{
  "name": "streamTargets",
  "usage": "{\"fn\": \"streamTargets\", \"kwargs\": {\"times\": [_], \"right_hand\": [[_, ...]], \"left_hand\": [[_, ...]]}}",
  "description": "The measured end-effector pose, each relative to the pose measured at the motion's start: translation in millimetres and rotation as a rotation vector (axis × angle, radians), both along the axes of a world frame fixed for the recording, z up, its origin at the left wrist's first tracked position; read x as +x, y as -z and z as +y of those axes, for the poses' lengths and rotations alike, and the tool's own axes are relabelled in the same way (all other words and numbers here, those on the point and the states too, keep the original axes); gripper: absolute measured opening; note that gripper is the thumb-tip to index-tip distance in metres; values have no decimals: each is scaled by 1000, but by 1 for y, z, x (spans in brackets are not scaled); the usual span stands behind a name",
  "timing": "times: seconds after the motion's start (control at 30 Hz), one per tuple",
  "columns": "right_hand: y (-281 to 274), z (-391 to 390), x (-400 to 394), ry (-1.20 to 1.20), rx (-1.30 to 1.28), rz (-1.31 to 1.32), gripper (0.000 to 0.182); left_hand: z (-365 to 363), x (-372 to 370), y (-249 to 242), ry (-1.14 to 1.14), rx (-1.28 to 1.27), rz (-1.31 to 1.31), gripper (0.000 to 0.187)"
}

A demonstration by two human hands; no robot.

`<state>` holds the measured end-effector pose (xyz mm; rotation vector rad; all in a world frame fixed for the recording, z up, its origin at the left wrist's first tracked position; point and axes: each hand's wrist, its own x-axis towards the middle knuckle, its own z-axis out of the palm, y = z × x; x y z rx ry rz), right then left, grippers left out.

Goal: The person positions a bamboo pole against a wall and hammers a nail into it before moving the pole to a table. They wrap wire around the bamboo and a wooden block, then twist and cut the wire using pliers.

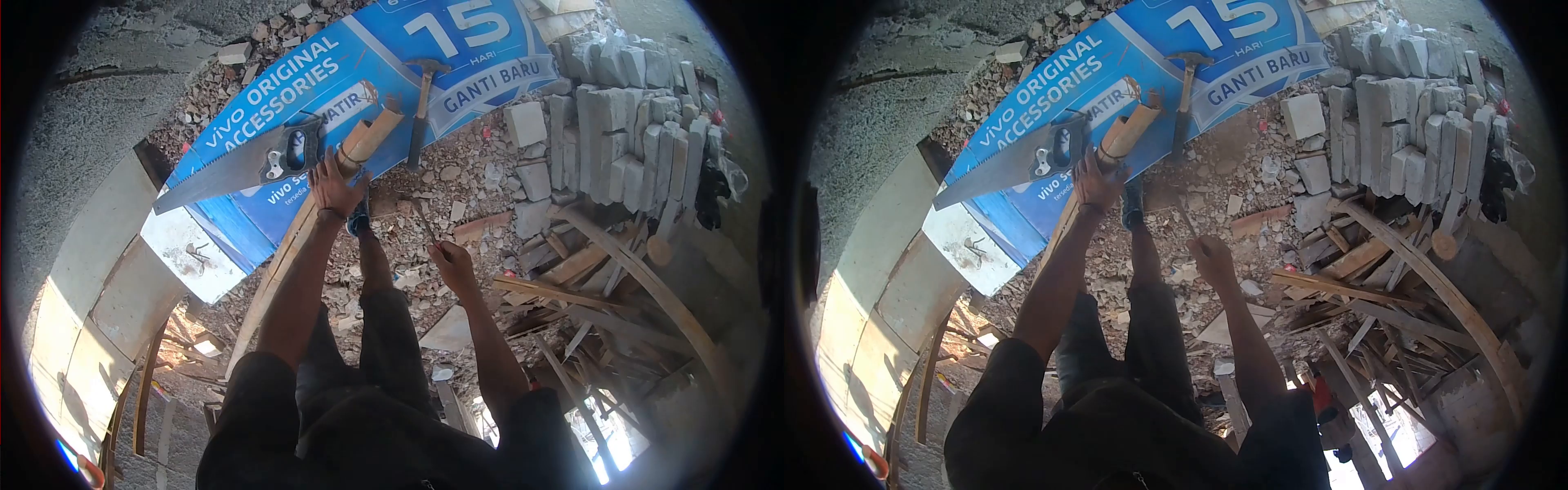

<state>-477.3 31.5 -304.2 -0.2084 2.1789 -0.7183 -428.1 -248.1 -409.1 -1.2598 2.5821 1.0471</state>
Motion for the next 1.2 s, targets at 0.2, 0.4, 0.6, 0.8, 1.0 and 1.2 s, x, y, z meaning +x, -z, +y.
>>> {"fn": "streamTargets", "kwargs": {"times": [0.2, 0.4, 0.6, 0.8, 1.0, 1.2], "right_hand": [[-14, -2, 4, 58, 86, -97, 36], [-15, 5, 10, 129, 96, -75, 34], [-10, 1, 4, 128, 141, -81, 34], [16, -34, -38, 101, 73, 34, 32], [51, -98, -125, -38, -22, 467, 30], [105, -161, -197, -213, -161, 621, 27]], "left_hand": [[-24, -11, 15, 126, 63, 124, 103], [-31, -22, 10, 70, 172, 138, 87], [-39, -29, 2, 49, 182, 188, 73], [-38, -26, 7, 87, 180, 132, 83], [-59, 43, 28, 86, 212, 364, 106], [-70, 36, 26, 336, 531, -187, 84]]}}
